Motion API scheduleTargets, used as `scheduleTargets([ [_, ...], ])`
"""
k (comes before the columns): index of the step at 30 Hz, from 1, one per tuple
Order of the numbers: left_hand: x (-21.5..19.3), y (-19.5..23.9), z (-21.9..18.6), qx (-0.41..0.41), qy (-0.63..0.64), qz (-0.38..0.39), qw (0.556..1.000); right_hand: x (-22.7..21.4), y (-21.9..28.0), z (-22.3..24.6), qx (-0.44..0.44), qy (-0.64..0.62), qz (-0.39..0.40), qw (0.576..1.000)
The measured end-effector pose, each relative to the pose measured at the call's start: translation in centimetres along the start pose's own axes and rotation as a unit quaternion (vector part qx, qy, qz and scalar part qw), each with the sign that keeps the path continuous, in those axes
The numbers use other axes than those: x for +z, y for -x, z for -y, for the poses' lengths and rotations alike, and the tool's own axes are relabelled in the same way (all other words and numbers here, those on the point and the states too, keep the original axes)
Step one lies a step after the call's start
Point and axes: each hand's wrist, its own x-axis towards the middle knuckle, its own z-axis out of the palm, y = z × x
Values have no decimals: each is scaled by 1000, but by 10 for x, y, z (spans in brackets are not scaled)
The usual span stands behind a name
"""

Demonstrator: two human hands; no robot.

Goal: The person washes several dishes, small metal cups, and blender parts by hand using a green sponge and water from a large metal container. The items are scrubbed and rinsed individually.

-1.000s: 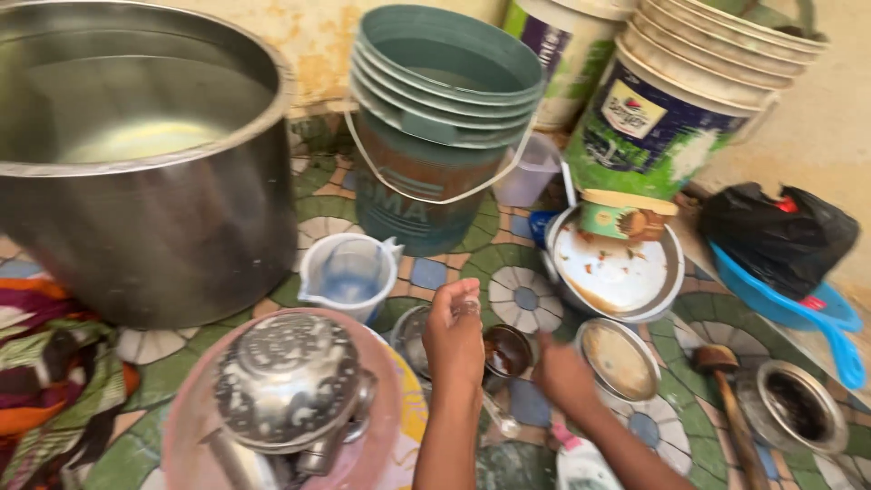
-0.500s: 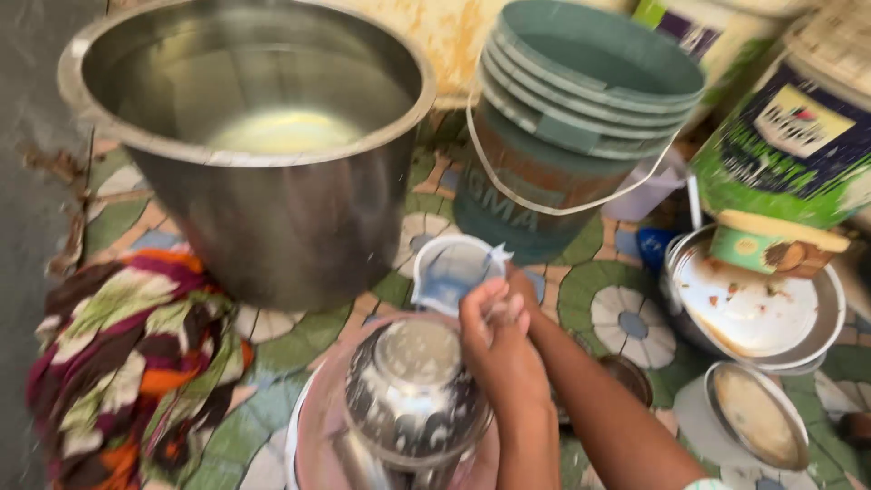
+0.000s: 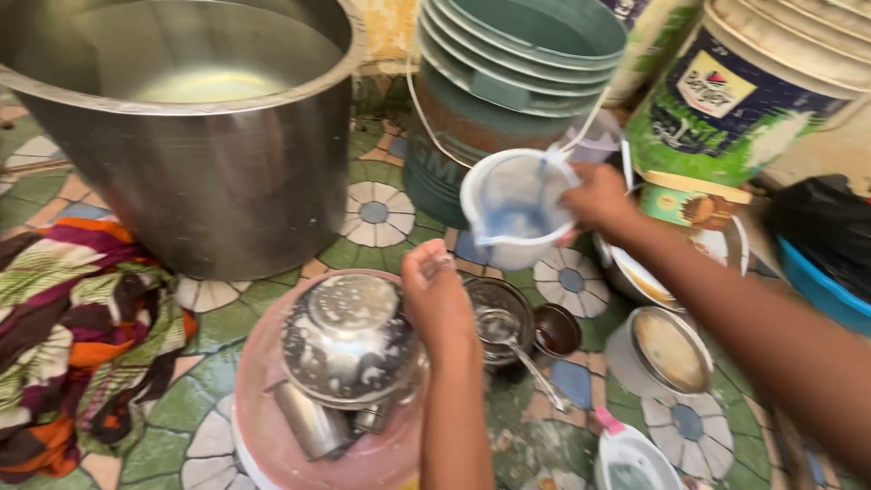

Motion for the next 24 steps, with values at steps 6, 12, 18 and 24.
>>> scheduleTargets([
  [6,4,2,-3,-5,-38,15,999,-117,57,-14,88,91,-8,992],
  [12,17,20,-9,-53,-22,51,997,-151,87,-61,134,265,-6,955],
  [18,24,31,8,-50,-53,81,994,-151,98,-85,154,294,24,943],
  [24,24,32,13,-71,-59,99,991,-145,88,-110,130,354,34,926],
])
